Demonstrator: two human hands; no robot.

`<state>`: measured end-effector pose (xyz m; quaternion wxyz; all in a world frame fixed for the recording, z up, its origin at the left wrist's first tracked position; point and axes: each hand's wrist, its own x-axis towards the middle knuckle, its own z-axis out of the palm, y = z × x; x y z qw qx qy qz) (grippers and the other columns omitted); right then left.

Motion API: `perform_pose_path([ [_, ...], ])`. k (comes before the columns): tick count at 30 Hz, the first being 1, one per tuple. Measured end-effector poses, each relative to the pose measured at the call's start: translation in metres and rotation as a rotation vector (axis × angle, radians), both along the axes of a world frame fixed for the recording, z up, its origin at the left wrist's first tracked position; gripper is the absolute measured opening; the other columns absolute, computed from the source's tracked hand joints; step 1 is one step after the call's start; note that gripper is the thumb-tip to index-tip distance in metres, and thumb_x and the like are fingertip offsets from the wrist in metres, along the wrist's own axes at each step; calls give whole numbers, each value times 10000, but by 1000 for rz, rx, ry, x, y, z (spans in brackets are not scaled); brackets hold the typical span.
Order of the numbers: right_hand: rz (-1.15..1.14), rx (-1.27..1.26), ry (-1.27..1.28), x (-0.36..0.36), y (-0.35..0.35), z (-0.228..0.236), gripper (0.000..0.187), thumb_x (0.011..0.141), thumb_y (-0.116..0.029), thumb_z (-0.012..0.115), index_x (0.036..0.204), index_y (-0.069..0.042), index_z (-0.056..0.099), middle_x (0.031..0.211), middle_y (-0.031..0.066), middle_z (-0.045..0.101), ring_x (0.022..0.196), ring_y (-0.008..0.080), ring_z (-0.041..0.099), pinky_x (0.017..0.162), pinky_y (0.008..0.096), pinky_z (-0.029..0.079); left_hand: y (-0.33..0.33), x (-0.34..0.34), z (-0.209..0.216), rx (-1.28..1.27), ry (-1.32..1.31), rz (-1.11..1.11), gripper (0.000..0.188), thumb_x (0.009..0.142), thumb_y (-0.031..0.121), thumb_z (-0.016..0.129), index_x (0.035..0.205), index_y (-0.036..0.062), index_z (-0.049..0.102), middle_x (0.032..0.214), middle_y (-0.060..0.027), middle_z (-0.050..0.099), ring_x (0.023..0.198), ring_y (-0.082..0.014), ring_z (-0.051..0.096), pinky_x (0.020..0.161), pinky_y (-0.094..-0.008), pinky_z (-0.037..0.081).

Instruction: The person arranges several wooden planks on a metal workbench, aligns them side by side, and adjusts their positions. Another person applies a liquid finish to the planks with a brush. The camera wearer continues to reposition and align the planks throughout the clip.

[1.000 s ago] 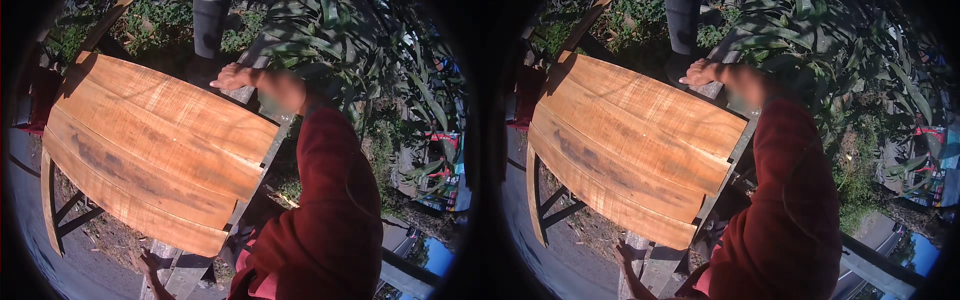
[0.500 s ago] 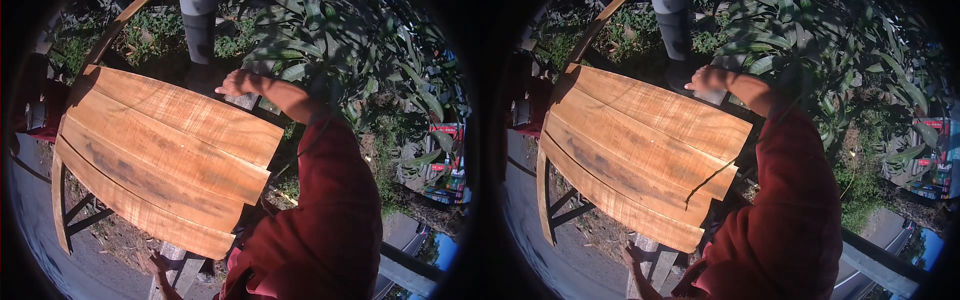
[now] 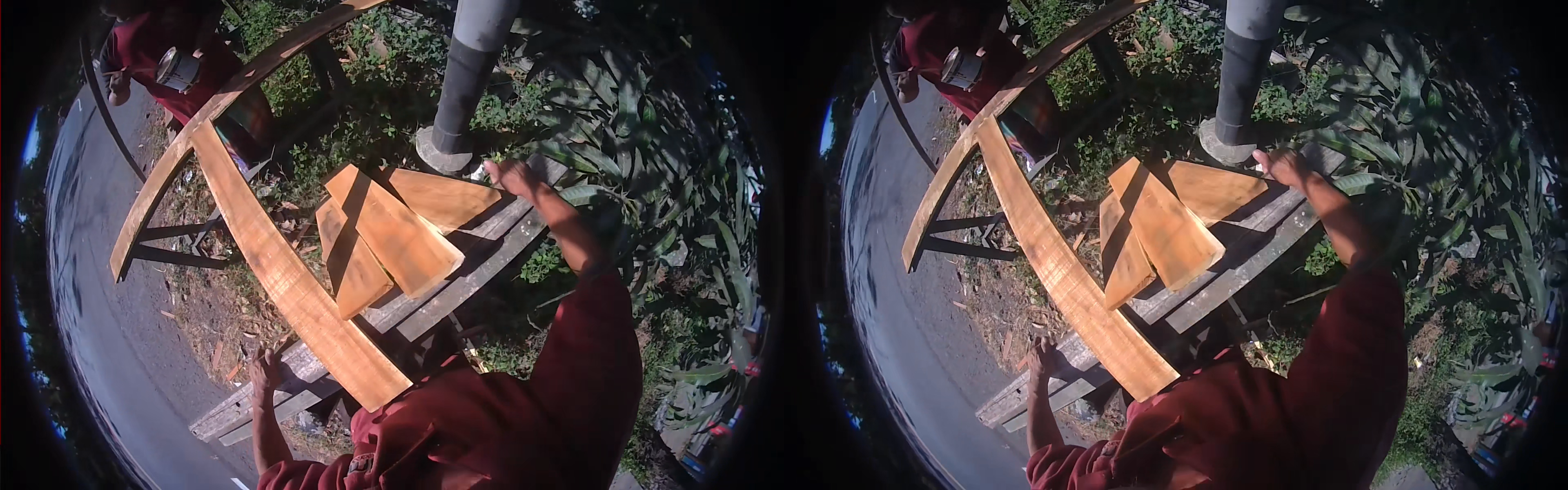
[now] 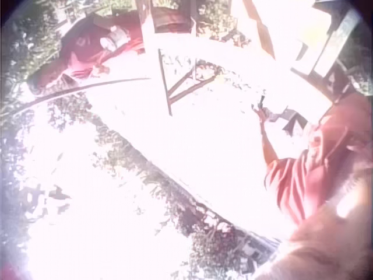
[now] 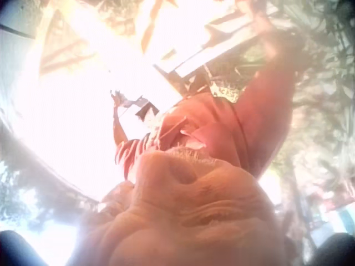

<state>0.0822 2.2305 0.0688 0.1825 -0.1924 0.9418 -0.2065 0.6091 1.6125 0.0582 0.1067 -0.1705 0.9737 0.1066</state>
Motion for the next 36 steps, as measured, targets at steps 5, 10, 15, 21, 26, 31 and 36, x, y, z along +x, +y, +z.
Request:
perform_pose_path([
  [5,400,176,465,-3,42,-41,270,983,-264,496,899,-63,655,879,165,645,878,321,614,801,449,477,34,-37,48,124,-138,18,514,1024,354,345,868,61,738,812,-166,709,837,-391,659,773,-481,486],
  [10,320,109,588,25,27,-5,373,973,-277,518,713,-47,652,766,145,668,772,338,619,755,455,460,48,-15,38,50,-196,230,549,1016,421,381,853,50,750,794,-195,703,775,-425,661,732,-506,496],
  [15,210,-106,418,71,18,14,348,957,-383,544,1045,-80,692,923,130,677,985,318,612,929,452,399,48,-22,36,104,-33,252,523,1026,369,389,813,57,751,778,-164,712,742,-388,676,666,-490,505],
  [21,-197,36,-166,82,-54,28,636,916,-578,522,1348,-113,567,1338,232,543,1255,361,513,1105,487,297,29,-1,9,-178,32,-122,155,973,176,512,970,101,648,790,-78,720,655,-346,650,640,-476,503],
  [26,-125,304,-65,96,-70,40,633,873,-555,587,1354,-145,563,1399,208,492,1334,386,425,1128,542,227,42,-1,16,-130,68,30,370,1003,296,407,840,94,671,798,-114,708,749,-344,664,732,-471,481],
  [31,261,131,51,122,-84,47,730,782,-615,672,1376,-208,546,1484,168,393,1398,358,333,1144,578,189,57,-21,47,13,30,197,358,970,360,488,1120,64,624,1092,-153,652,1032,-327,601,887,-485,422],
  [36,493,156,224,159,-107,52,880,695,-692,708,1426,-256,486,1498,140,365,1433,371,254,1125,677,123,170,-109,107,119,346,-129,725,841,541,644,1394,100,485,1339,-170,525,1257,-338,475,1088,-529,289],
])
